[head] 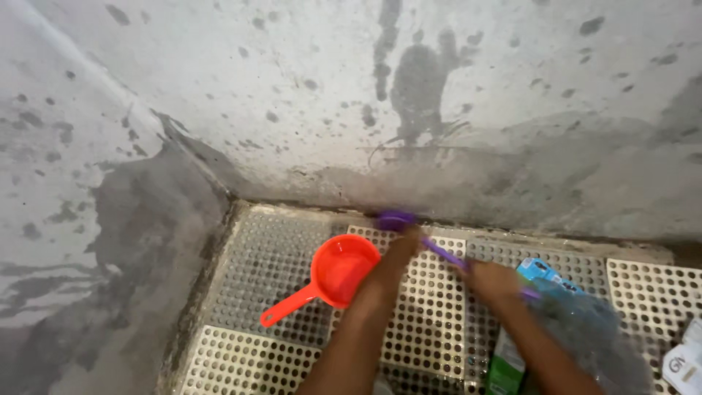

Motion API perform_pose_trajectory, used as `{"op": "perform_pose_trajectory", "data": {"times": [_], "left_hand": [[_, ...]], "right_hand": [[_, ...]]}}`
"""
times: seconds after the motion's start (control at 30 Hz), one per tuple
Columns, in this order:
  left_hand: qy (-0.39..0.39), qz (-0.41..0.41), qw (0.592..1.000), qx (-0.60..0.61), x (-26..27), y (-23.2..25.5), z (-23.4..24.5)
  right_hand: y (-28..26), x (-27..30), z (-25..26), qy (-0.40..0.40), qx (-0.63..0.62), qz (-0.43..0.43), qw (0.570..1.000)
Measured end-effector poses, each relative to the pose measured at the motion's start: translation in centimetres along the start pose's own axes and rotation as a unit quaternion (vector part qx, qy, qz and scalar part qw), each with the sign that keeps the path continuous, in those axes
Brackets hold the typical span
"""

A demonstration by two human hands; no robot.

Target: The person scoops water from a large black tub using a red scoop and pours it onto the floor. They then apply liquid soap from a pump bottle onto their hands, rub them together, and use a purple scrub brush to clean the lower sections of the walls.

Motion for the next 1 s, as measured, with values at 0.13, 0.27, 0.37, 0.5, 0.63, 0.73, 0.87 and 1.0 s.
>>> {"op": "perform_pose_trajectory", "data": {"times": [0.13, 0.27, 0.37, 0.5, 0.63, 0.73, 0.87, 1.0], "left_hand": [[0.091, 0.020, 0.994, -0.056, -1.0, -0.9, 5.1], [0.048, -0.017, 0.997, -0.066, 1.0, -1.8, -2.6], [-0.058, -0.066, 0.992, -0.086, 2.7, -1.3, -9.9], [-0.060, -0.077, 0.990, -0.103, 1.7, -0.6, -8.3], [0.041, -0.040, 0.992, -0.111, -0.7, -0.7, 0.0], [0.074, -0.017, 0.992, -0.104, -0.5, -1.1, 0.6], [0.001, -0.058, 0.993, -0.107, 2.1, 0.3, -7.5], [-0.135, -0.119, 0.980, -0.088, 5.9, 3.0, -19.6]], "right_hand": [[-6.3, -2.8, -2.1, 0.069, 0.028, 0.072, 0.995], [0.3, -1.0, -1.8, 0.037, 0.025, -0.006, 0.999], [6.1, 2.4, 0.5, 0.109, -0.009, -0.021, 0.994], [4.6, 1.2, 1.8, 0.165, 0.035, 0.058, 0.984], [-0.5, -2.8, -1.0, 0.067, 0.051, 0.044, 0.996], [-1.1, -2.4, -0.1, 0.124, 0.054, 0.064, 0.989], [4.1, 1.3, 2.5, 0.159, -0.042, 0.059, 0.985], [12.8, 6.2, 4.8, 0.193, 0.068, -0.049, 0.978]]}}
Point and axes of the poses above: each hand's wrist, its own x-axis away from the middle knuckle, its own z-axis out of the back of the hand, y = z × x, the point moved 7 cm from there along -x, towards the middle knuckle, and after that the axes turned 15 degrees about -x, right-handed, at the moved point
